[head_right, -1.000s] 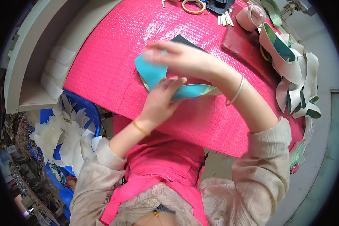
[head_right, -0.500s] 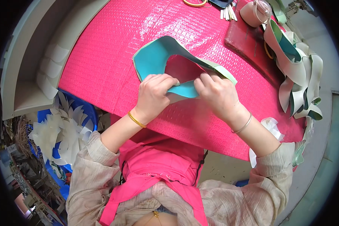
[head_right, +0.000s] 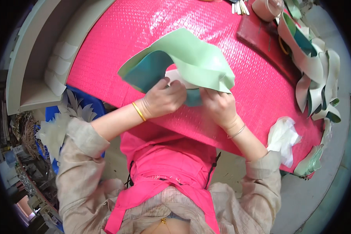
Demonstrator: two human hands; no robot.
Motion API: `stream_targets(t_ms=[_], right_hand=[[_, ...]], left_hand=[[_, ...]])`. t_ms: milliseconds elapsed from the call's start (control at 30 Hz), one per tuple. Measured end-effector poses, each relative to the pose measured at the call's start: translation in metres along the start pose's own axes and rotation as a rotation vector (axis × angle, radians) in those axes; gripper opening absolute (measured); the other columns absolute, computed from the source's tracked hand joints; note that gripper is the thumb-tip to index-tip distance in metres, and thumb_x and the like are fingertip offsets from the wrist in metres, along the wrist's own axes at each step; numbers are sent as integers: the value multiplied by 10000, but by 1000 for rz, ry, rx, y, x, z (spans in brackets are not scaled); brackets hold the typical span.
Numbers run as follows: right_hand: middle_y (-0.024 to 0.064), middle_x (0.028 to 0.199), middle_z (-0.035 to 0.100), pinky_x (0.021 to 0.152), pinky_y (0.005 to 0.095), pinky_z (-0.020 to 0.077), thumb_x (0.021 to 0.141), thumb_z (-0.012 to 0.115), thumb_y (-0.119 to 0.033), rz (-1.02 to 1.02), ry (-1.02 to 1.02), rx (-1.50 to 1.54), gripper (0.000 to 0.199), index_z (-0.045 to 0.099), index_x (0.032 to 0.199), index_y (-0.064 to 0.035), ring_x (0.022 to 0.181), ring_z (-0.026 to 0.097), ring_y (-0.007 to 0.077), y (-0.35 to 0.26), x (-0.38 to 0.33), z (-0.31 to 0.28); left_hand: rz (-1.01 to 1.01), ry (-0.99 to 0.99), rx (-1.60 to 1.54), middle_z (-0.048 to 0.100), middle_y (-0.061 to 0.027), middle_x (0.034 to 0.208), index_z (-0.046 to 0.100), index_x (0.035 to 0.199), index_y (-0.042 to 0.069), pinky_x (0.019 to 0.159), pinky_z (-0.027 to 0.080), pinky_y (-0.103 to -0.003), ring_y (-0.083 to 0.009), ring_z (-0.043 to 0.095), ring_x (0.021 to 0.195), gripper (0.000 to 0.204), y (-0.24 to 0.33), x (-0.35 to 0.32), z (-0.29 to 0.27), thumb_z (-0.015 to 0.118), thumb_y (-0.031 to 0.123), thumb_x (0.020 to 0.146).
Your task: The person assembles shoe components by hand on a pink work surface. They insert a white insole into a light green shoe upper, press it into place, and then attach a white heel counter to the back of the shoe. The process is repeated for multiple shoes, with the person handling the parts one at a time.
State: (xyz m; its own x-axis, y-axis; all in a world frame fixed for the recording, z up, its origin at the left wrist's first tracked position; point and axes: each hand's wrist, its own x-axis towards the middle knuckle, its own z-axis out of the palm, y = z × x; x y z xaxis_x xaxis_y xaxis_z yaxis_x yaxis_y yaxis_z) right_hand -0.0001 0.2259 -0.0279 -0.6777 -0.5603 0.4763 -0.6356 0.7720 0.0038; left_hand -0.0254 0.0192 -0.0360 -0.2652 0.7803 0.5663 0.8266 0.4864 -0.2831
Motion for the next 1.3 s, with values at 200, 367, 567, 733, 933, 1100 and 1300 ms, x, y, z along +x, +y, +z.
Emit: stream_targets(t_ms=[200, 367, 567, 733, 933, 1100, 1300], right_hand=[[145, 712, 614, 603, 361, 501, 681, 603, -61, 122, -463, 4, 132, 657, 802, -52, 652, 615, 270, 4, 26, -8], [192, 728, 623, 673, 398, 495, 662, 679, -131, 136, -768, 318, 144, 666, 758, -24, 715, 621, 330, 41, 79, -7], [194, 670, 610, 602, 375, 469, 670, 745, -259, 262, -993, 362, 303, 664, 801, 2, 639, 615, 294, 52, 102, 1], [203, 665, 604, 610, 384, 470, 609, 780, -307, 288, -967, 277, 384, 652, 753, 26, 648, 614, 308, 40, 105, 4], [161, 791, 655, 662, 362, 511, 605, 775, -308, 272, -975, 151, 416, 674, 891, -24, 752, 647, 280, 35, 105, 4], [169, 801, 651, 680, 374, 518, 623, 762, -251, 204, -911, 37, 326, 669, 833, -20, 774, 646, 297, 23, 104, 2], [154, 817, 659, 698, 361, 527, 678, 719, -217, 109, -860, -100, 212, 681, 807, -54, 795, 654, 280, 11, 100, 2]], left_hand=[[-589, -118, -172, 549, -23, 745, 586, 680, 96, 745, 381, -337, -192, 535, 787, 70, 26, 2, -2, 611, 152, 646], [-827, -176, -370, 596, -75, 734, 659, 736, 78, 740, 385, -361, -222, 554, 760, 140, 14, 8, 0, 682, 207, 686], [-1020, -359, -464, 626, -120, 684, 677, 716, 42, 716, 386, -382, -257, 598, 736, 212, 3, 23, 7, 679, 254, 707], [-981, -443, -407, 605, -183, 638, 679, 766, 6, 648, 456, -414, -325, 603, 636, 308, -3, 24, 6, 669, 310, 716], [-963, -528, -385, 621, -165, 658, 672, 731, 20, 668, 444, -387, -298, 613, 658, 269, -5, 32, 5, 681, 288, 707], [-815, -540, -160, 631, -124, 779, 630, 775, 52, 712, 436, -372, -252, 609, 751, 176, 0, 40, -1, 668, 204, 694], [-458, -182, -75, 537, -94, 1075, 601, 1061, 49, 1029, 318, -391, -220, 511, 1083, 343, 41, 2, 0, 584, 126, 727]])
